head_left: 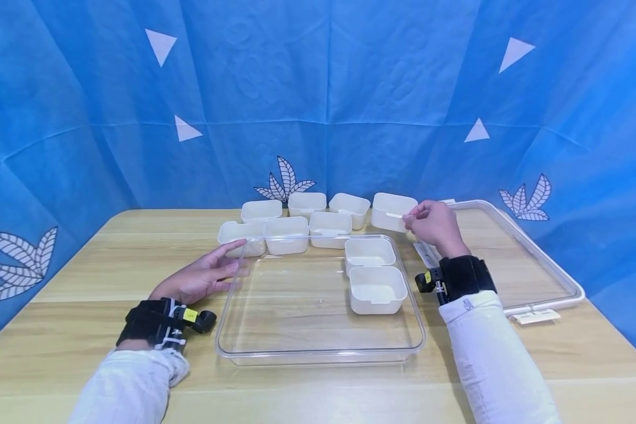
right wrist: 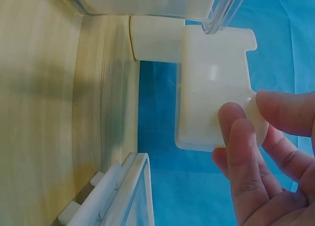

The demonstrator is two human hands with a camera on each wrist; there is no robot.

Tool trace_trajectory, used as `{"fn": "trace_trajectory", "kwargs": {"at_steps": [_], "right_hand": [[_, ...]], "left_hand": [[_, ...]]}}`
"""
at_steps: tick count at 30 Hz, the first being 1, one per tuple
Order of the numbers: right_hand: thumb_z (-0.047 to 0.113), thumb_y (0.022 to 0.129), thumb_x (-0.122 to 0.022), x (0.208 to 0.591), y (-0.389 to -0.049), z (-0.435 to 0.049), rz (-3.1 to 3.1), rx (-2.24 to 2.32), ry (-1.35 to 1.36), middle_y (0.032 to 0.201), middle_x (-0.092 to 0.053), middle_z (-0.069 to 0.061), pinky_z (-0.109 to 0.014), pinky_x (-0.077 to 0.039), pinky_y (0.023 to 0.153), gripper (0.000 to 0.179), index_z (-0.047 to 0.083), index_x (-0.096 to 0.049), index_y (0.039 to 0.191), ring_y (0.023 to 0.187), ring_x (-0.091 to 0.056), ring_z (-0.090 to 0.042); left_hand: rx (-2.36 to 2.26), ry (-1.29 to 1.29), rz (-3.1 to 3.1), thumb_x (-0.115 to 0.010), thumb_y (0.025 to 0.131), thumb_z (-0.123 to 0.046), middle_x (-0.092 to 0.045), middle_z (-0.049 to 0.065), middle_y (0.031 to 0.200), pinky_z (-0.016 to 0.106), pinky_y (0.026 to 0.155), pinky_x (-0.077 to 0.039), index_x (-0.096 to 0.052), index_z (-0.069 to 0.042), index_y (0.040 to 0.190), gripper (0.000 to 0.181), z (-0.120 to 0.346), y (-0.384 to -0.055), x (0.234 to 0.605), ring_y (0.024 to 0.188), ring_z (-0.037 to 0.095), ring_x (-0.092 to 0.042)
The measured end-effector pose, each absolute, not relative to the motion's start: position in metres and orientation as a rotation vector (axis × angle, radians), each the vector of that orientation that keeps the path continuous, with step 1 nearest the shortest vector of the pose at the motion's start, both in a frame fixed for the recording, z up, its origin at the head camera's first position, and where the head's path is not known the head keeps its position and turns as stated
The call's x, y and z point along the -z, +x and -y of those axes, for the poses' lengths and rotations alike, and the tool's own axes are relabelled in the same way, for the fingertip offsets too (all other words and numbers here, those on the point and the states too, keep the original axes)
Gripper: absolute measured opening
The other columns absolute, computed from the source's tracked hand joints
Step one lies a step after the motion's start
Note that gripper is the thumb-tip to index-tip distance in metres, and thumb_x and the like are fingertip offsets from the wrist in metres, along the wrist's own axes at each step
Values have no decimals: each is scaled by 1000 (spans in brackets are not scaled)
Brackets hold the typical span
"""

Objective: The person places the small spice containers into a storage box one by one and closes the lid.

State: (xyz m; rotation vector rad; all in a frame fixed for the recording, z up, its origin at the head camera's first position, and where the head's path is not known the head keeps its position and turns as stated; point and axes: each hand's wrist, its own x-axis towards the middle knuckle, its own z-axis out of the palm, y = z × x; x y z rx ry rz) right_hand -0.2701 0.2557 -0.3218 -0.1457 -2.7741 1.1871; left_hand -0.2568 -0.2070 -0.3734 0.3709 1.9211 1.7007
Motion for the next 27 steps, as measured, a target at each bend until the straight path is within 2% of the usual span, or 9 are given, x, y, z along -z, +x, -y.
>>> {"fn": "trace_trajectory", "kwargs": {"at_steps": [8,13,20,27], "right_hand": [[23,93,-63,321,-266,-257,2759,-1160,-131,96,-69,-17,-39,-48,75,21,2,-62,96,86,-61,-31],[22,92,-65,319,-265,-256,2759,-1140,-87,99,-65,-19,-39,-48,74,21,1,-63,94,88,-59,-33],[24,93,-64,313,-261,-253,2789,-1107,-54,107,-62,-22,-46,-48,81,24,1,-62,94,99,-56,-37],[26,94,-64,309,-256,-251,2814,-1096,-69,109,-62,-22,-48,-47,84,24,2,-63,94,103,-55,-38]], "left_hand": [[-1705,379,-1918,-50,103,-22,-15,29,153,39,102,-43,-5,-16,157,70,208,-258,373,126,24,-48],[-1704,372,-1921,-50,103,-23,-15,29,153,39,103,-42,-6,-16,157,71,207,-257,374,127,26,-46],[-1708,380,-1920,-51,103,-24,-15,29,153,40,103,-42,-6,-16,157,71,207,-256,375,128,28,-45],[-1716,381,-1898,-52,102,-24,-15,28,154,40,104,-41,-6,-16,157,72,208,-256,375,130,30,-43]]}}
